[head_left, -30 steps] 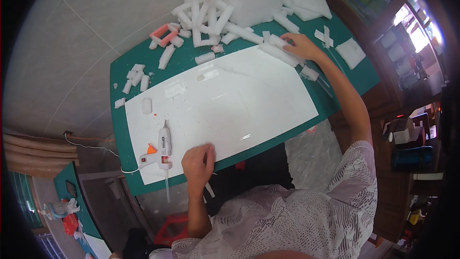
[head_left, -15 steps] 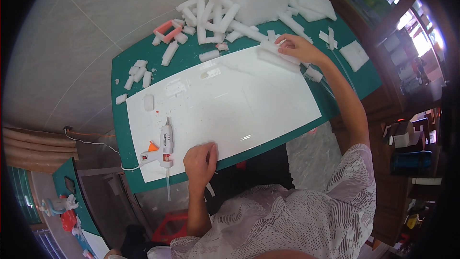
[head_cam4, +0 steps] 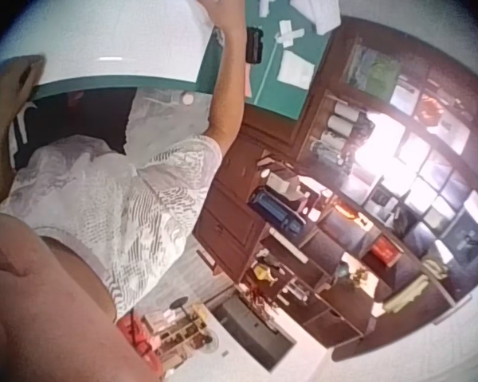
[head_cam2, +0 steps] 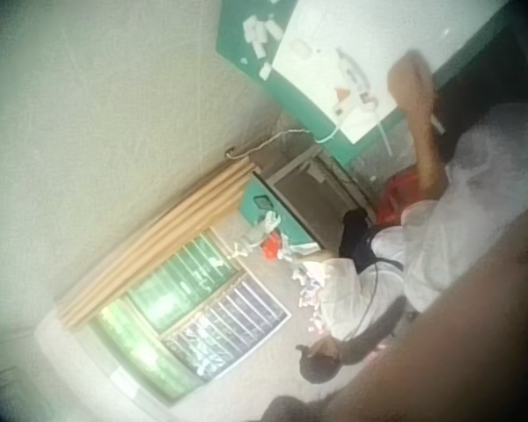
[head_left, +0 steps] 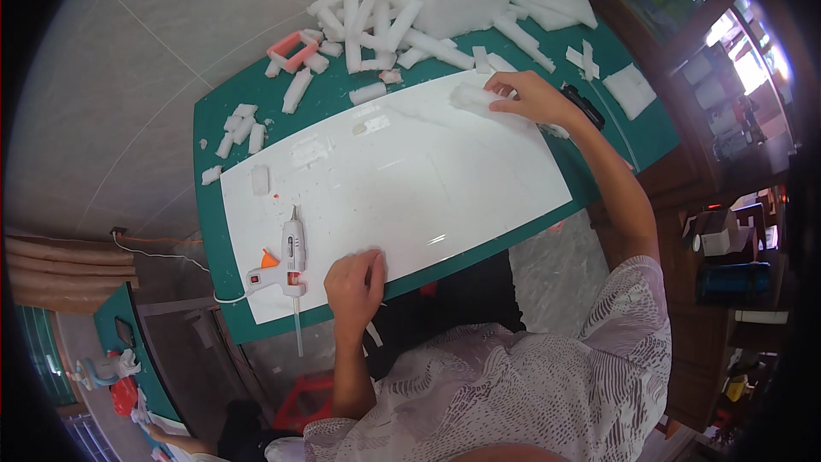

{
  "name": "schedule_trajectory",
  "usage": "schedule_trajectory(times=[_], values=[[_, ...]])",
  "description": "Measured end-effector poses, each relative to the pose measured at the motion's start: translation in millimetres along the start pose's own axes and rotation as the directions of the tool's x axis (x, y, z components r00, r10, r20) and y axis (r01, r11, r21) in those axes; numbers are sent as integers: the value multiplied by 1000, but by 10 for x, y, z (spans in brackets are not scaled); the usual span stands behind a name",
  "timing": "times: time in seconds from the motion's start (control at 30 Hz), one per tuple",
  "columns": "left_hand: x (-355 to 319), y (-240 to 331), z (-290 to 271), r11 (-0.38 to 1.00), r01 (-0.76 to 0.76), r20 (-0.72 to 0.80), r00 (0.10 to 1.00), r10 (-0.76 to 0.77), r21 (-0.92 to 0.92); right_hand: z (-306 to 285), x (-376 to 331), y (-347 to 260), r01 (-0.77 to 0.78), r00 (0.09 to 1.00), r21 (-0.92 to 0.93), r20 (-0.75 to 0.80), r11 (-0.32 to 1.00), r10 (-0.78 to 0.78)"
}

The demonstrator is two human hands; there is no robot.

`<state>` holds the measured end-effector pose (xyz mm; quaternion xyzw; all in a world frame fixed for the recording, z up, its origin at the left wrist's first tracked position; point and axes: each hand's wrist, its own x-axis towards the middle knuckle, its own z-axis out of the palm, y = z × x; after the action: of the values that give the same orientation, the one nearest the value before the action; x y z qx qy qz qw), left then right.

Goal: The person assembles a foam structure by applying adhesive to foam strips using a hot glue gun and joining the pieces together by hand.

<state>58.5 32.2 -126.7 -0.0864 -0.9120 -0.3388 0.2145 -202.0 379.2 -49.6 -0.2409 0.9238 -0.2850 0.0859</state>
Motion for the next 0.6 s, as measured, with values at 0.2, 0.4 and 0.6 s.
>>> schedule_trajectory(times=[0.2,0.4,0.6], values=[[-7,-5,3,1000,-3,-4,1000,3,5,4,32,24,-24,999,22,-28,999,25],[-7,-7,6,1000,5,2,1000,-5,-5,24,115,179,42,998,27,-49,999,-41],[-12,-5,-14,1000,5,5,1000,-5,0,33,160,190,-45,999,48,-27,998,46]])
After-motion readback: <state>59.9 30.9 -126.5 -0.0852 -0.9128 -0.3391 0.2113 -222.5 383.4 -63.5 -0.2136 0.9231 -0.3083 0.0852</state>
